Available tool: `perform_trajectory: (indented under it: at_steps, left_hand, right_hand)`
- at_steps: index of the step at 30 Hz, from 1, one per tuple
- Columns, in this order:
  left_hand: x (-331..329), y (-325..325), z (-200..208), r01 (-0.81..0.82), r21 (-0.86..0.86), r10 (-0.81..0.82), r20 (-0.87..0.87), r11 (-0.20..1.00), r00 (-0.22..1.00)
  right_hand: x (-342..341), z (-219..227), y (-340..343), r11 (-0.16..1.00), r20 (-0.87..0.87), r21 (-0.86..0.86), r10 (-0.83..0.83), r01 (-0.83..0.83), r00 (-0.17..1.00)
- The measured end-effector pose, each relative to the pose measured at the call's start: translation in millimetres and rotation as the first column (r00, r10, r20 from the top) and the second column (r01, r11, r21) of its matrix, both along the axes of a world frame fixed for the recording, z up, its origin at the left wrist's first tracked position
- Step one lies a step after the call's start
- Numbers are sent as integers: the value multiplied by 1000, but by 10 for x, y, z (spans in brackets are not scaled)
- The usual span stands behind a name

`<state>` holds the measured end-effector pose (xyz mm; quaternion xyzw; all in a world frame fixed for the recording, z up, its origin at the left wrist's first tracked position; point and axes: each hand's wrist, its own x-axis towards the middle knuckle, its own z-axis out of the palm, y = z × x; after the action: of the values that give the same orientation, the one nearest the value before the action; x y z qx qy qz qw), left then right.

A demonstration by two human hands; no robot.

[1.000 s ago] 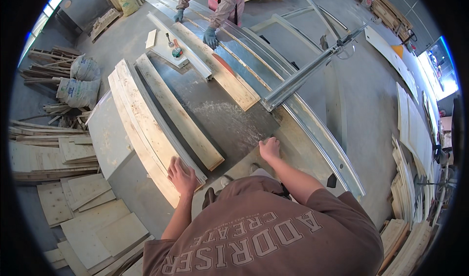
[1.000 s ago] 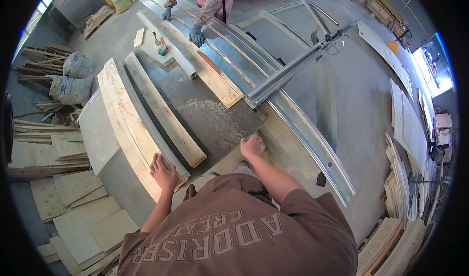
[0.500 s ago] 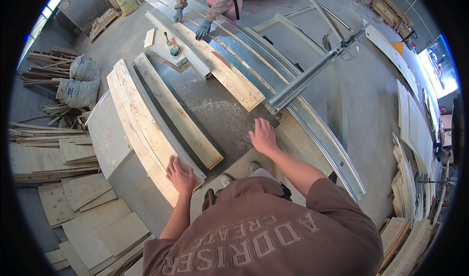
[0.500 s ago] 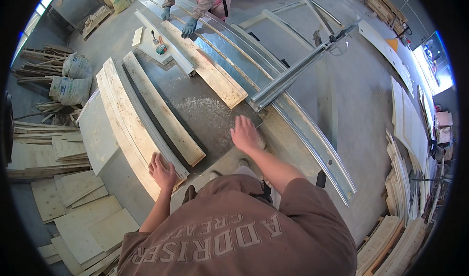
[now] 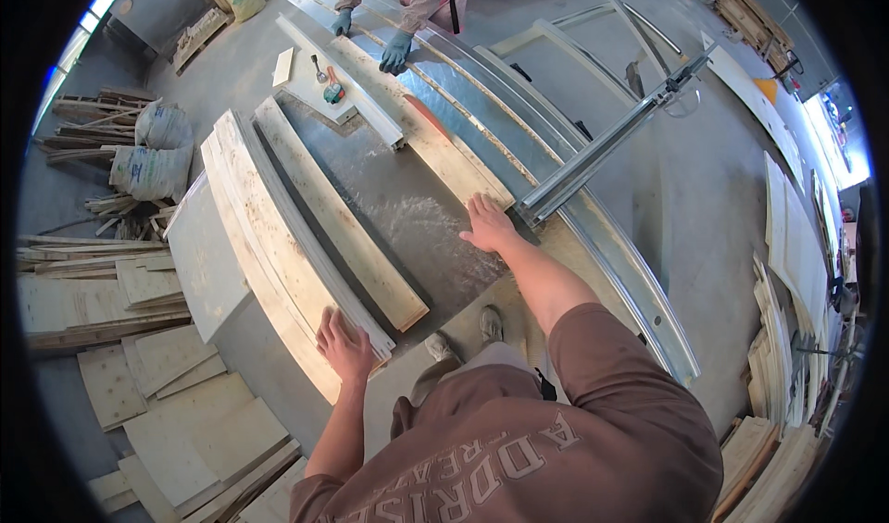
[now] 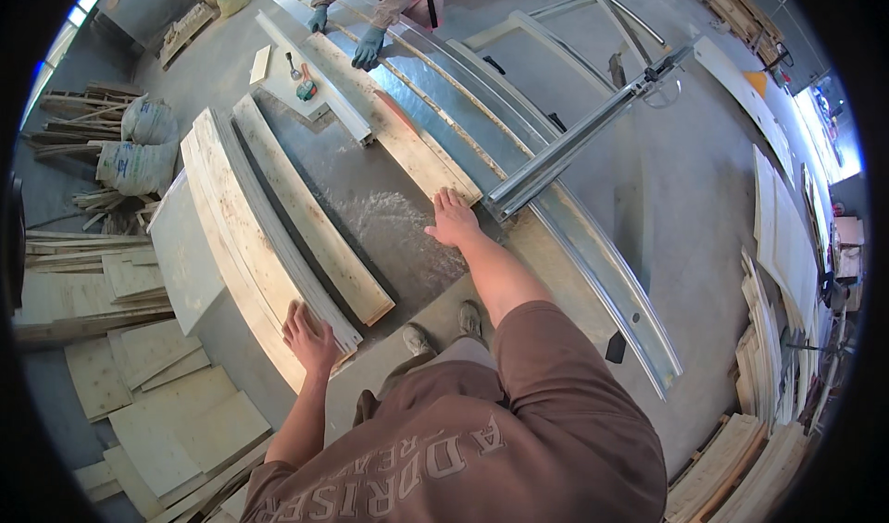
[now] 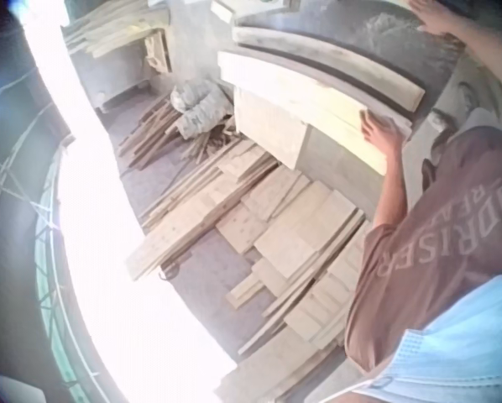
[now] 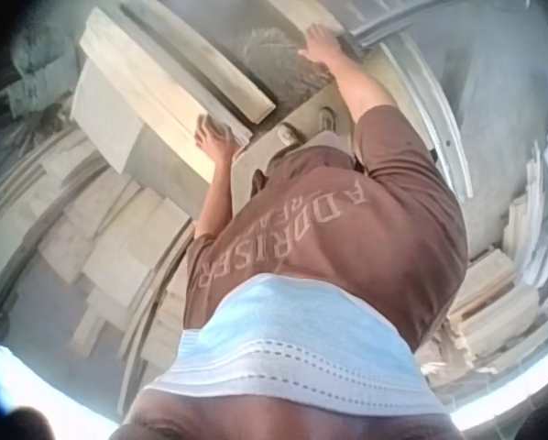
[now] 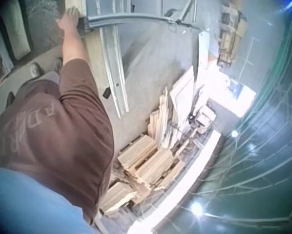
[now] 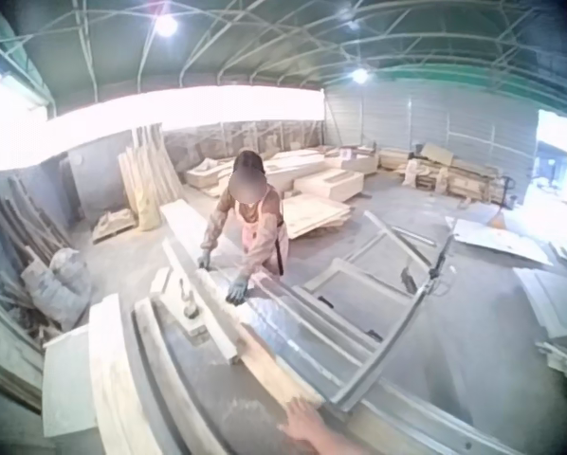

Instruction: The person feeds long wooden planks through a table saw to cut them into shorter pieces. They handle each plank by hand, guiding it along the saw blade and stacking the cut pieces on the table. Another person in a pink apron assists by moving cut pieces aside.

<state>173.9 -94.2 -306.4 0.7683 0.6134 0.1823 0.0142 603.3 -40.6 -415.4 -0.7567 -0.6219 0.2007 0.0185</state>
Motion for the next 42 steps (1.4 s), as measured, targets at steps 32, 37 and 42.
perform_trajectory:
  at_steps: [32, 37, 42]
  left_hand:
    - [175, 329, 205, -30, -39, 28, -41, 999, 999]
    - [182, 404, 177, -37, -31, 36, -57, 999, 998]
    - [238, 559, 141, -45, -42, 42, -58, 998, 997]
  right_hand:
    - [61, 23, -268, 999, -28, -40, 15, -17, 999]
    - [53, -82, -442, 998, -66, 50, -35, 38, 997]
    - [104, -463, -572, 969, -181, 120, -191, 215, 965]
